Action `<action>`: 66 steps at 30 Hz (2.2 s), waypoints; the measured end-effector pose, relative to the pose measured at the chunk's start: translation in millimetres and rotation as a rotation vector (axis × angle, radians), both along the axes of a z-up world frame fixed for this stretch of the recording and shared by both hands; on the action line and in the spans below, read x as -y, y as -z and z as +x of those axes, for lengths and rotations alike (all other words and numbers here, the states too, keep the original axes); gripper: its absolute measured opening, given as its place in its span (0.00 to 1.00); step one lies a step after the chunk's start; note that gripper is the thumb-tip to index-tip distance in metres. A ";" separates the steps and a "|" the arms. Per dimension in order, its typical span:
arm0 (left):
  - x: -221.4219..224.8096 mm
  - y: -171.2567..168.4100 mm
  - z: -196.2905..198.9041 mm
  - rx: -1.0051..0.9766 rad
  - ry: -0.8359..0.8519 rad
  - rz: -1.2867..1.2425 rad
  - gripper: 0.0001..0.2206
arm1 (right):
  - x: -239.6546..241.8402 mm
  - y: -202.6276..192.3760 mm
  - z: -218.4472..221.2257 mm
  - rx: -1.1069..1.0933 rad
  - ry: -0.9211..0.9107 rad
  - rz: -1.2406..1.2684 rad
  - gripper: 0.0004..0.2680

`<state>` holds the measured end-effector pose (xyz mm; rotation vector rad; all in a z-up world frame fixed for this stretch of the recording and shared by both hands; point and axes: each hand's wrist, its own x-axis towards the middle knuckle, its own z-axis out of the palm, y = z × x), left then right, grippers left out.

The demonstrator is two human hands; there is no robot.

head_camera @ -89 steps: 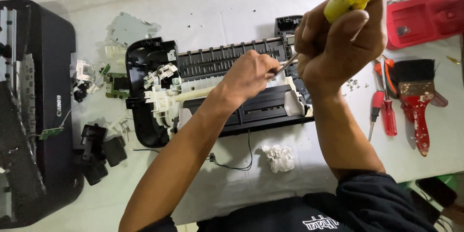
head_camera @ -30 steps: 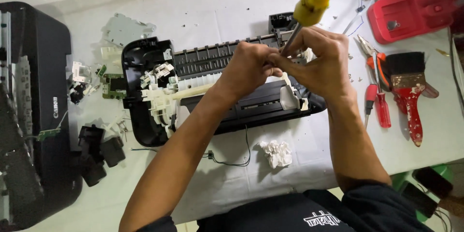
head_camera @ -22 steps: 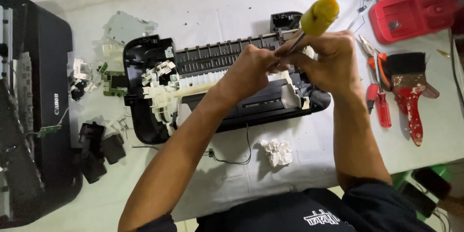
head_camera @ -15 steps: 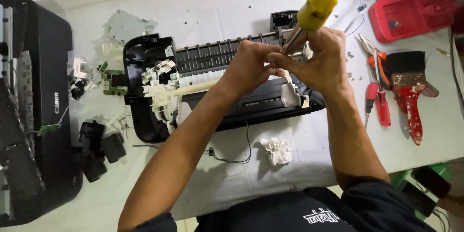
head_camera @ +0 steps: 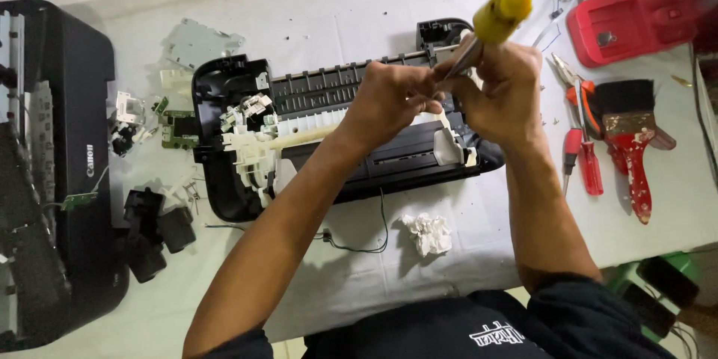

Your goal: Reassembling the internal frame and components of a Canon printer, including wiring and fastening screws.

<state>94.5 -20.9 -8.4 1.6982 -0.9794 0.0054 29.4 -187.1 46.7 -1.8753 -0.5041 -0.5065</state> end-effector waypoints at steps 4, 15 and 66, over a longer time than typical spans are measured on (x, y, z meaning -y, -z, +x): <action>-1.9 -0.2 -3.6 -0.003 0.030 0.061 0.07 | -0.4 -6.8 -4.4 -0.052 -0.086 -0.021 0.04; -6.3 12.1 4.7 -0.121 -0.083 0.305 0.11 | -2.4 -2.1 68.8 -0.368 -1.193 0.600 0.23; 10.0 36.0 4.1 0.008 0.195 0.278 0.13 | -0.9 -42.7 60.9 -0.240 -1.101 0.334 0.19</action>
